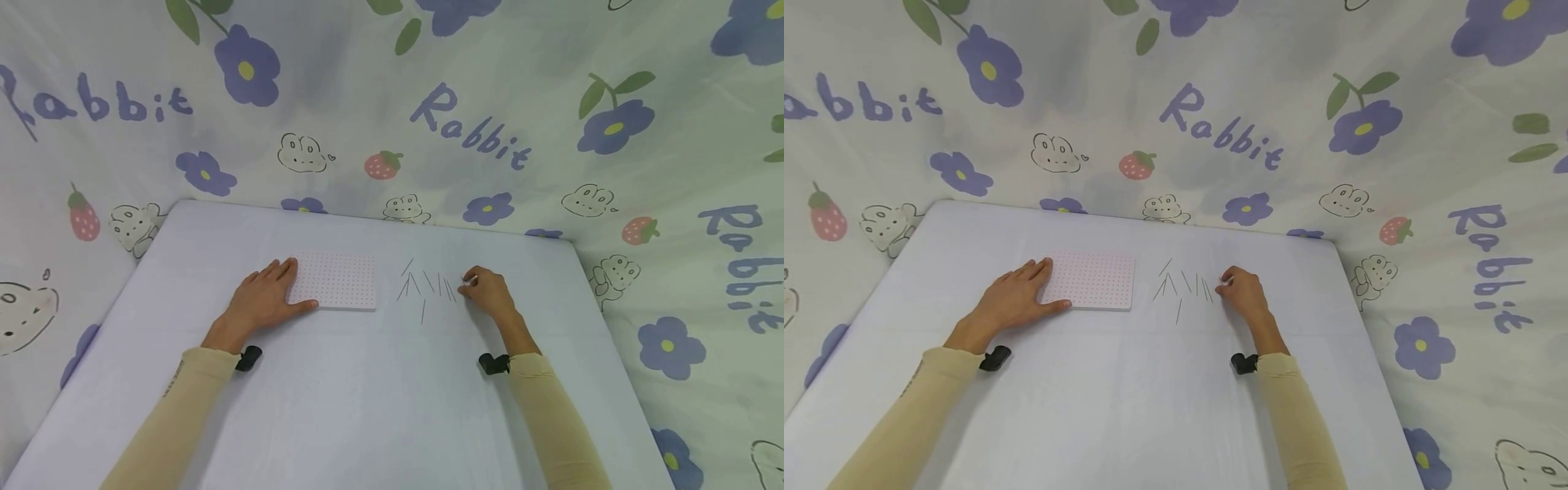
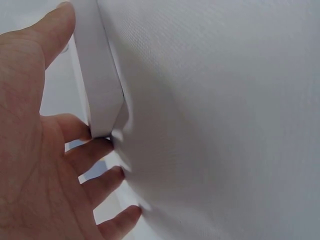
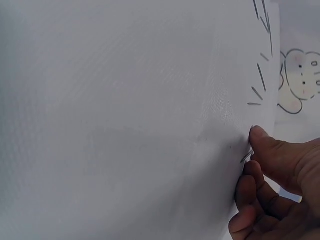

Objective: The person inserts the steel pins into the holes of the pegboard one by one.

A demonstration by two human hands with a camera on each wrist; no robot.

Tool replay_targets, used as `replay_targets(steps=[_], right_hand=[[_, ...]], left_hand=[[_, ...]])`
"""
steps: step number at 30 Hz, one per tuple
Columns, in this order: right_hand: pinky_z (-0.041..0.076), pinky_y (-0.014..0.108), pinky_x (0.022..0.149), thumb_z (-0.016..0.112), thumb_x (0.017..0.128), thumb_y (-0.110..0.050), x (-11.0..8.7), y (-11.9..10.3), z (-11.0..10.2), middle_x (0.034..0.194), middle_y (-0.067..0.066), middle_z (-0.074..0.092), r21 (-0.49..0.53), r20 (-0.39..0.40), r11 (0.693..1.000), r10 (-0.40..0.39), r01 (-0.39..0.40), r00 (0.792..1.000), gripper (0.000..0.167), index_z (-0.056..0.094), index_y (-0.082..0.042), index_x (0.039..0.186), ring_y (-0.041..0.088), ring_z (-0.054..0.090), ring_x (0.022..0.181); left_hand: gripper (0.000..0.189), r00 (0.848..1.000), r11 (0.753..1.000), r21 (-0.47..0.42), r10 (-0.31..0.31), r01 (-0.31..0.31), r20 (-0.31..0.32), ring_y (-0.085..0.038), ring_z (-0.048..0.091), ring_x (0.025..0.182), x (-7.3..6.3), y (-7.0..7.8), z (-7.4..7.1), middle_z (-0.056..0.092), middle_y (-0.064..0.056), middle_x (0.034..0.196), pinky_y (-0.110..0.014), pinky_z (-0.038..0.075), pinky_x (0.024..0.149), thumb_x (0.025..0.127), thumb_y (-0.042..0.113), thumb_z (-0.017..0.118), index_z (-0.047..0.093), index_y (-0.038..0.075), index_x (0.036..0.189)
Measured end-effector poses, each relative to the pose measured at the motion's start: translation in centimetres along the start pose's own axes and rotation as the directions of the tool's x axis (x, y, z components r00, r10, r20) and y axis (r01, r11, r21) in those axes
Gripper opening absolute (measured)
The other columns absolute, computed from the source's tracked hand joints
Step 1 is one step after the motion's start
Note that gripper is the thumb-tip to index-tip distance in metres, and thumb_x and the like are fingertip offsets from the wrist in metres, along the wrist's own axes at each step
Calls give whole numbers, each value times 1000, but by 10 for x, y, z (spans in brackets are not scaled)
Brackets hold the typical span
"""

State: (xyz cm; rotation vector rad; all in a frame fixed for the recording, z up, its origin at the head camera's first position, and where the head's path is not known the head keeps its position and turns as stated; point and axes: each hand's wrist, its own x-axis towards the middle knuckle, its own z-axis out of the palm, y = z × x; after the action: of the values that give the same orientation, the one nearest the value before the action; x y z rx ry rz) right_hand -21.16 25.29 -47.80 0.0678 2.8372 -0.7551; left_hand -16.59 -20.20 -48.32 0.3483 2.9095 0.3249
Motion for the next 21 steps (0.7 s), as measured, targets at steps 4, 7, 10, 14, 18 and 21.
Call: replay_targets(steps=[4, 7, 10, 14, 18, 21], right_hand=[[54, 39, 77, 74, 93, -20, 2, 1, 2, 105, 16, 71, 0, -18, 1000, 13, -13, 1000, 24, 69, -2, 108, 29, 66, 93], [52, 37, 74, 73, 93, -20, 3, 2, 3, 99, 13, 71, -7, -28, 1000, 15, -15, 1000, 19, 70, -2, 101, 28, 64, 89], [50, 35, 70, 73, 94, -20, 4, 2, 3, 94, 11, 70, -9, -25, 1000, 19, -19, 1000, 17, 72, -4, 97, 25, 61, 84], [47, 33, 66, 71, 95, -20, 5, 2, 2, 91, 9, 70, -18, -17, 1000, 25, -25, 1000, 16, 74, -5, 94, 23, 59, 80], [46, 32, 65, 68, 96, -19, 6, 1, 1, 92, 10, 71, -24, -10, 999, 27, -27, 1000, 16, 76, -4, 93, 23, 58, 80], [47, 33, 67, 67, 97, -18, 6, 0, 2, 95, 11, 73, -32, -9, 999, 29, -29, 1000, 18, 77, -4, 94, 23, 60, 81]], left_hand=[[110, 1000, 1000, -2, 1, -1, 0, -46, 21, 150, 0, 0, 1, 25, -25, 162, -67, 20, 117, 89, 75, 53, 18, -3, 159], [111, 1000, 1000, -2, 1, -1, 1, -46, 20, 150, 0, 0, 1, 24, -25, 163, -67, 19, 117, 89, 76, 52, 17, -3, 159], [111, 1000, 1000, -1, 2, -2, -1, -45, 20, 150, 0, -1, 2, 24, -25, 163, -67, 19, 117, 89, 77, 51, 17, -2, 159], [112, 1000, 1000, -3, 2, -2, -2, -45, 19, 150, 0, -1, 2, 23, -24, 163, -66, 19, 117, 89, 78, 50, 17, -2, 159], [112, 1000, 1000, -6, -1, 1, -2, -45, 19, 150, 1, -1, 3, 22, -24, 164, -67, 19, 117, 89, 77, 50, 17, -2, 159], [111, 1000, 1000, -5, -1, 1, 0, -45, 19, 150, 1, -1, 3, 22, -24, 164, -67, 18, 117, 89, 77, 50, 17, -2, 159]])
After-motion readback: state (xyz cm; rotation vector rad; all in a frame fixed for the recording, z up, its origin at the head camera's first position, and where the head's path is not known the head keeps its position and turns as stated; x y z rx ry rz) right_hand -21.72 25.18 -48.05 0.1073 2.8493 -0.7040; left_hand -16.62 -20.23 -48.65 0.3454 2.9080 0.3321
